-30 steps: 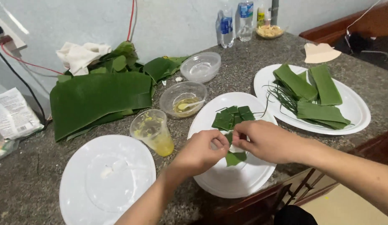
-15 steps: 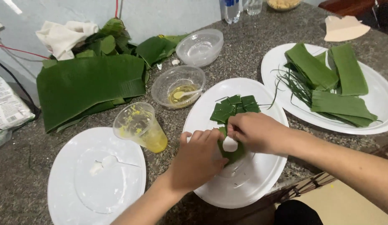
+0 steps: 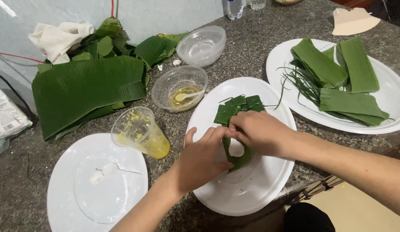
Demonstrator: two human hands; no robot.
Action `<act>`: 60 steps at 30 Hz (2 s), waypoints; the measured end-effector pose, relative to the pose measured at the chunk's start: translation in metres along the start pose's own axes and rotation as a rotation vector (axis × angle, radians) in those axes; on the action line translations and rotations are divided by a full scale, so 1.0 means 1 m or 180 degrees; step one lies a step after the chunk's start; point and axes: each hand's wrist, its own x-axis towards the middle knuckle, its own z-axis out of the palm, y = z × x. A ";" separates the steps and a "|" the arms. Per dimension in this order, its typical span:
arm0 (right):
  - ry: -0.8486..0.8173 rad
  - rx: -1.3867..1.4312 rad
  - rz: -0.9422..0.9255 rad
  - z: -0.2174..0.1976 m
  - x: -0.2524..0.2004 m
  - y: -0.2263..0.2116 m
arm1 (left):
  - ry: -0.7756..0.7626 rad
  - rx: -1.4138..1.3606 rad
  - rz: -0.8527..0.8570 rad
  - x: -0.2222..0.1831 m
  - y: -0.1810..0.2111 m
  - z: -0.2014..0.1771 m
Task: Assembling small dumplings by folding green leaves into pouches and filling them with a white paste using a spoon.
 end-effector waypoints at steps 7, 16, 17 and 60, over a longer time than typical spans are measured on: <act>-0.0126 0.0254 0.0259 -0.023 -0.018 -0.010 | -0.0205 -0.0055 0.0045 -0.003 0.001 -0.007; -0.0314 0.0077 0.0414 -0.031 -0.037 -0.022 | -0.0169 0.0143 -0.0196 -0.001 0.002 -0.004; -0.0311 0.0074 0.0410 -0.031 -0.038 -0.021 | -0.0165 0.0145 -0.0197 -0.001 0.002 -0.003; 0.1093 -0.0373 -0.0664 -0.061 0.044 -0.181 | 0.0617 -0.2648 -0.0470 -0.159 -0.027 0.027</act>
